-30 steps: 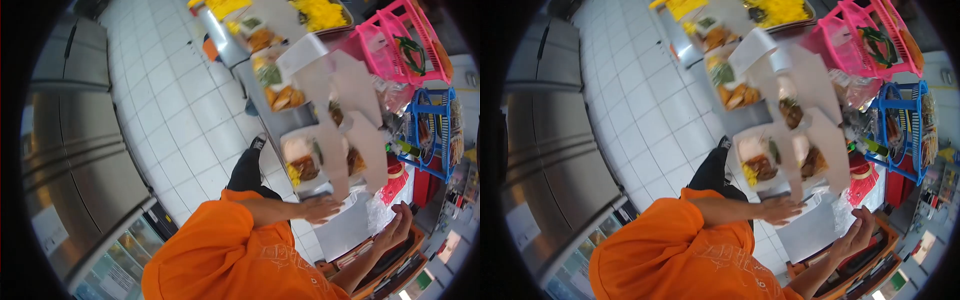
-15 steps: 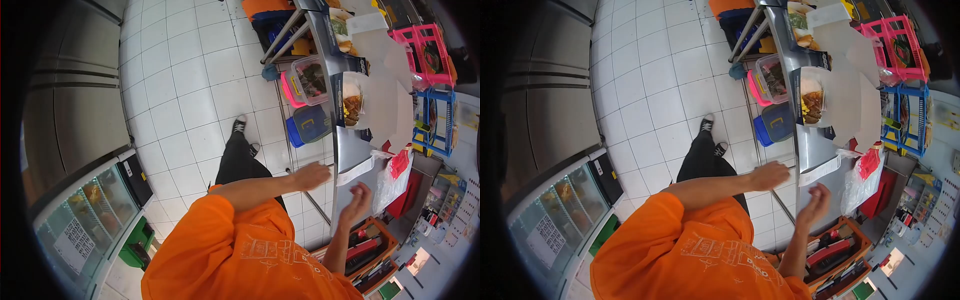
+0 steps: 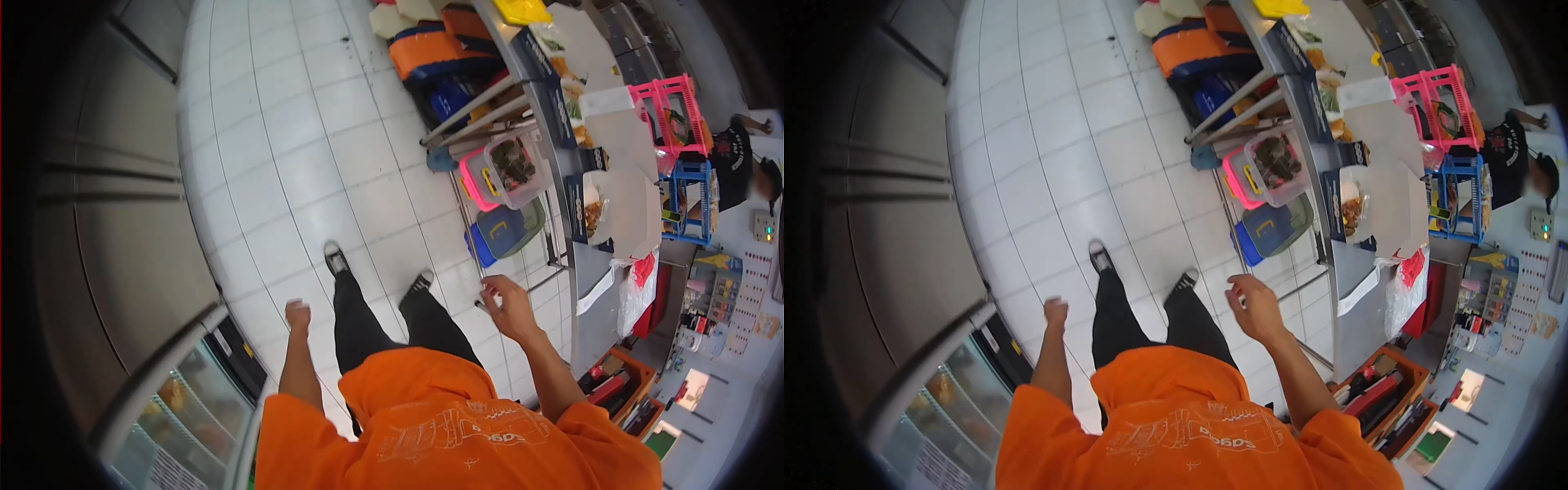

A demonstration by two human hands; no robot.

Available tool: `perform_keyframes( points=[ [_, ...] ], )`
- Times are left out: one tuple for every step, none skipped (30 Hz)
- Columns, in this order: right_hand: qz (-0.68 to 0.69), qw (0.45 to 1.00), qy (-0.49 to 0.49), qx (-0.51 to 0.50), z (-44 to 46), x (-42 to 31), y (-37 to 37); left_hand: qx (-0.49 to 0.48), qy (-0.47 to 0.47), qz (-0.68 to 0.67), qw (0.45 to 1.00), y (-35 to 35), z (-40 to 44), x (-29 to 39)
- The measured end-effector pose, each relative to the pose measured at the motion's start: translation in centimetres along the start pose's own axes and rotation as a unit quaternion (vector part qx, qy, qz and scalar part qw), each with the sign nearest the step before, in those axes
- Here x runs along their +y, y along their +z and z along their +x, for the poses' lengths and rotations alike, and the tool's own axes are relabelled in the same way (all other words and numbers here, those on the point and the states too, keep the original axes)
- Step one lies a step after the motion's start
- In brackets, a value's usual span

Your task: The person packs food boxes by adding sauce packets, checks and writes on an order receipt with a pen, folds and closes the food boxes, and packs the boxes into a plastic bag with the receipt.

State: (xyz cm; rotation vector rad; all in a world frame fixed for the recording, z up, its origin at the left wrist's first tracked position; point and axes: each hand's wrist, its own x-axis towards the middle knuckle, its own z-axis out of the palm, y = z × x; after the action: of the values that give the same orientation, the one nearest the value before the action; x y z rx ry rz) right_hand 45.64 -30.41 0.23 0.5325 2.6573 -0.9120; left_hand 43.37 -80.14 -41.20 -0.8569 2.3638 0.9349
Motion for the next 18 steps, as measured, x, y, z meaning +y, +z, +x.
perform_keyframes(
  points=[
    [0.007,1.000,-0.009,-0.023,1.3,-1.6,1.2,-0.018,-0.017,-0.084,0.996,-3.1,0.5,0.1],
    [0.012,0.998,-0.022,-0.050,2.6,-4.0,1.9,-0.039,-0.096,-0.197,0.975,-5.2,3.4,-1.8],
    [0.008,0.996,-0.054,-0.070,3.5,-5.3,3.2,0.001,-0.135,-0.229,0.964,-7.5,4.4,-1.3],
    [0.005,0.993,-0.086,-0.086,4.5,-6.5,4.5,0.000,-0.159,-0.246,0.956,-9.7,6.1,-1.4],
    [0.006,0.990,-0.087,-0.107,5.1,-8.4,4.9,0.010,-0.162,-0.248,0.955,-11.1,7.1,-0.3],
    [0.010,0.988,-0.084,-0.129,5.4,-10.2,5.3,0.018,-0.164,-0.246,0.955,-12.4,7.9,0.8],
    [0.008,0.985,-0.070,-0.156,5.5,-11.6,5.6,0.034,-0.122,-0.229,0.965,-12.5,9.1,0.8],
    [-0.011,0.986,-0.074,-0.151,5.5,-12.1,6.2,0.051,-0.078,-0.214,0.972,-12.1,11.0,2.1],
    [-0.030,0.986,-0.077,-0.148,5.2,-12.1,7.3,0.008,-0.083,-0.182,0.980,-12.5,11.9,4.5],
    [-0.049,0.985,-0.079,-0.145,5.0,-12.3,7.7,-0.034,-0.087,-0.148,0.985,-12.4,11.8,6.9],
    [-0.055,0.984,-0.057,-0.163,4.8,-13.2,6.9,-0.067,-0.061,-0.146,0.985,-11.5,12.3,9.0],
    [-0.040,0.987,-0.060,-0.146,4.5,-13.8,6.5,-0.084,-0.020,-0.119,0.989,-10.5,12.6,11.1],
    [-0.024,0.990,-0.062,-0.127,4.4,-14.3,6.1,-0.101,0.025,-0.092,0.990,-9.2,12.8,13.3],
    [-0.010,0.993,-0.061,-0.103,4.2,-14.6,5.7,-0.123,0.074,-0.062,0.988,-7.6,12.7,15.9],
    [0.018,0.991,-0.122,-0.045,4.2,-15.0,5.9,-0.152,0.099,-0.047,0.982,-6.3,11.7,18.8],
    [0.040,0.984,-0.174,0.022,4.7,-15.9,6.3,-0.187,0.132,-0.018,0.973,-5.7,10.7,21.9],
    [0.078,0.974,-0.206,0.058,4.8,-18.5,5.4,-0.221,0.166,0.007,0.961,-5.2,9.6,25.0],
    [0.123,0.957,-0.256,0.059,4.4,-21.4,2.8,-0.247,0.202,0.032,0.947,-4.6,8.8,27.6]
  ],
)
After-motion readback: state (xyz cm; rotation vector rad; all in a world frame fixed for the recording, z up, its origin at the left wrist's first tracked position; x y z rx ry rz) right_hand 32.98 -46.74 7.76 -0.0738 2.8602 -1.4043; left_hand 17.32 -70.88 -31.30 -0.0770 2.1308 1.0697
